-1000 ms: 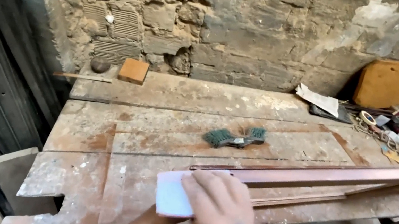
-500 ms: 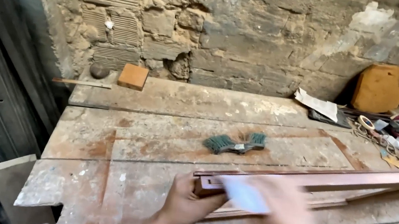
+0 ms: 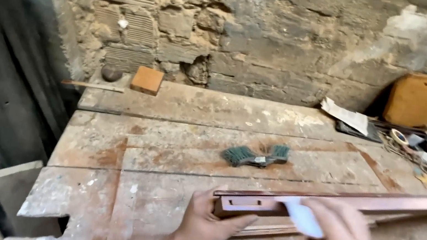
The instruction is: Sanding a wooden frame and brushing off dust in a workshop
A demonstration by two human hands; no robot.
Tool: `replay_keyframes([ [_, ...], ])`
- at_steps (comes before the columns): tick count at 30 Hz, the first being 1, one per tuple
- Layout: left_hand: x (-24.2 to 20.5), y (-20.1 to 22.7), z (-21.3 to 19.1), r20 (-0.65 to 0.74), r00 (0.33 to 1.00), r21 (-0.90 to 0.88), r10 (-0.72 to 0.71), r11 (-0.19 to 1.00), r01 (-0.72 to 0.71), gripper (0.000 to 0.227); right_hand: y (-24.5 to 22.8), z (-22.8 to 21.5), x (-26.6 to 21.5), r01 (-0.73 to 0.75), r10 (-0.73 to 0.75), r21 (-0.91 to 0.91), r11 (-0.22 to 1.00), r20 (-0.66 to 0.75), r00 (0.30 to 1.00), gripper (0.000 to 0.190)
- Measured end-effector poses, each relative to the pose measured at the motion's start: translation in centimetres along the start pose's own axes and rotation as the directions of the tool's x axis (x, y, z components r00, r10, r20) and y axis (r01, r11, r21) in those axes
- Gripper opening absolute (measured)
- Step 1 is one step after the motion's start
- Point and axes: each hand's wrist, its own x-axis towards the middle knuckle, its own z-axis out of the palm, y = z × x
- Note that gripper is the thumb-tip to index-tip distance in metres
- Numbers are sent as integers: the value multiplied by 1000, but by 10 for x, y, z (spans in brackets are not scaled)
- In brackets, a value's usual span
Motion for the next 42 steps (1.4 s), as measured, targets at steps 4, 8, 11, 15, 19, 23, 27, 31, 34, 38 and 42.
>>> replay_keyframes([
  [4, 1, 10, 3, 48, 999, -35, -11, 999, 13, 27, -75, 39, 3, 230, -230, 50, 972, -7, 973, 48],
  [8, 6, 13, -1, 136, 991, -136, -18, 990, 37, 24, 4, 7, -4, 153, -190, 226, 962, 156, 969, 53],
  [11, -4, -6, 1, 59, 992, -131, -112, 984, 118, 26, 22, -8, -11, 91, -98, 73, 993, 107, 989, 45],
  [15, -34, -130, -15, 323, 655, -810, -684, 159, 565, 26, -84, 39, -5, 167, -165, 104, 980, -30, 986, 39],
  [19, -11, -52, -17, 157, 833, -586, -531, 628, 511, 8, -58, 18, 13, 127, -187, 402, 907, 114, 976, 37],
  [23, -1, -10, 2, 38, 991, -78, -127, 988, 130, 33, 18, -7, -10, 82, -90, 94, 992, 81, 993, 53],
  [27, -24, -76, -17, 131, 987, -216, -97, 968, 124, 12, -68, 41, -12, 227, -222, 101, 969, -59, 973, 40],
  [31, -11, -33, -4, 134, 982, -214, -136, 963, 162, 16, -54, 19, 15, 185, -226, 377, 907, 68, 972, 34],
  [34, -5, -10, 2, 85, 977, -211, -194, 955, 208, 27, 29, -3, -12, 304, -334, 188, 934, 162, 928, 41],
  [38, -12, -38, -10, 44, 998, -25, -45, 999, 46, 24, -43, 23, -16, 26, -23, 40, 999, -81, 996, 31],
  [42, -23, -48, -15, 84, 996, -47, 16, 999, -13, 24, -106, 41, 8, 245, -260, 234, 941, 37, 965, 35],
])
